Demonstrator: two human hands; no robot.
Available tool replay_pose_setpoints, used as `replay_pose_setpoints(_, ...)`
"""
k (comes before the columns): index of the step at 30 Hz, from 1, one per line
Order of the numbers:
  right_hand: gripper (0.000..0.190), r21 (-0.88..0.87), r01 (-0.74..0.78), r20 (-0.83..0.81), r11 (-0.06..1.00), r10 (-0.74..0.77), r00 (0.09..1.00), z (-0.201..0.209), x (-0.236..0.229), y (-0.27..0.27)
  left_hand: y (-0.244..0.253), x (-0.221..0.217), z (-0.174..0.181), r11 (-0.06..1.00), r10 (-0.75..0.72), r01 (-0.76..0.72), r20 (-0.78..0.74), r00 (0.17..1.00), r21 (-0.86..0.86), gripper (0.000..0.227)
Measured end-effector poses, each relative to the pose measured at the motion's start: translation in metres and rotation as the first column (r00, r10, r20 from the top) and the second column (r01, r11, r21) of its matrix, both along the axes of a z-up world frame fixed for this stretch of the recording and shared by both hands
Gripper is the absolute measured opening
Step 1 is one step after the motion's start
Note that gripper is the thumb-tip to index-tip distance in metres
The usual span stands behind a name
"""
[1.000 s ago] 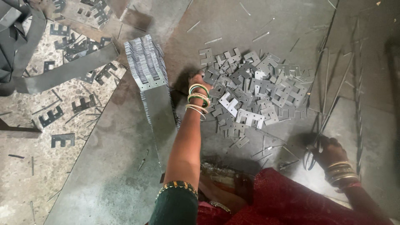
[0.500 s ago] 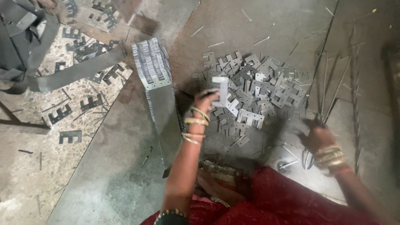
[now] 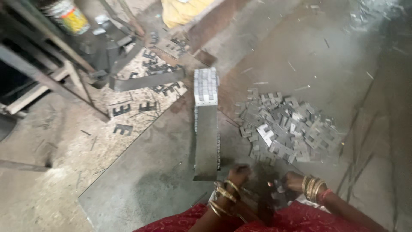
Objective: The person sits on the floor and repeatedly picks up small metal brackets from a pile, wipes them with a cloth, and places them into a neat stack. The person handles the parts one at a time, using a cloth to clean each piece before stacking.
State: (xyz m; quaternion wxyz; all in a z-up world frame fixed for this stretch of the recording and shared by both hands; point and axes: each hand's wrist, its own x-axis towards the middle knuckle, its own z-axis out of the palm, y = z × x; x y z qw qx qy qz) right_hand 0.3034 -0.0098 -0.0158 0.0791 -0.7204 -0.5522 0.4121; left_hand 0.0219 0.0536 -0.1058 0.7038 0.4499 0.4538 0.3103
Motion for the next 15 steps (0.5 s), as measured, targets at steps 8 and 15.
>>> replay_pose_setpoints(8, 0.033, 0.541, 0.591, -0.759, 0.599, 0.044, 0.650, 0.344, -0.058, 0.199, -0.032, -0.033, -0.002, 0.985, -0.120, 0.141, -0.194, 0.974, 0.099, 0.035)
replay_pose_setpoints(15, 0.051, 0.857, -0.094, 0.075, 0.507, 0.058, 0.995, 0.279, -0.074, 0.161, -0.032, -0.049, 0.006, 0.992, -0.120, 0.122, -0.066, 0.991, 0.028, 0.040)
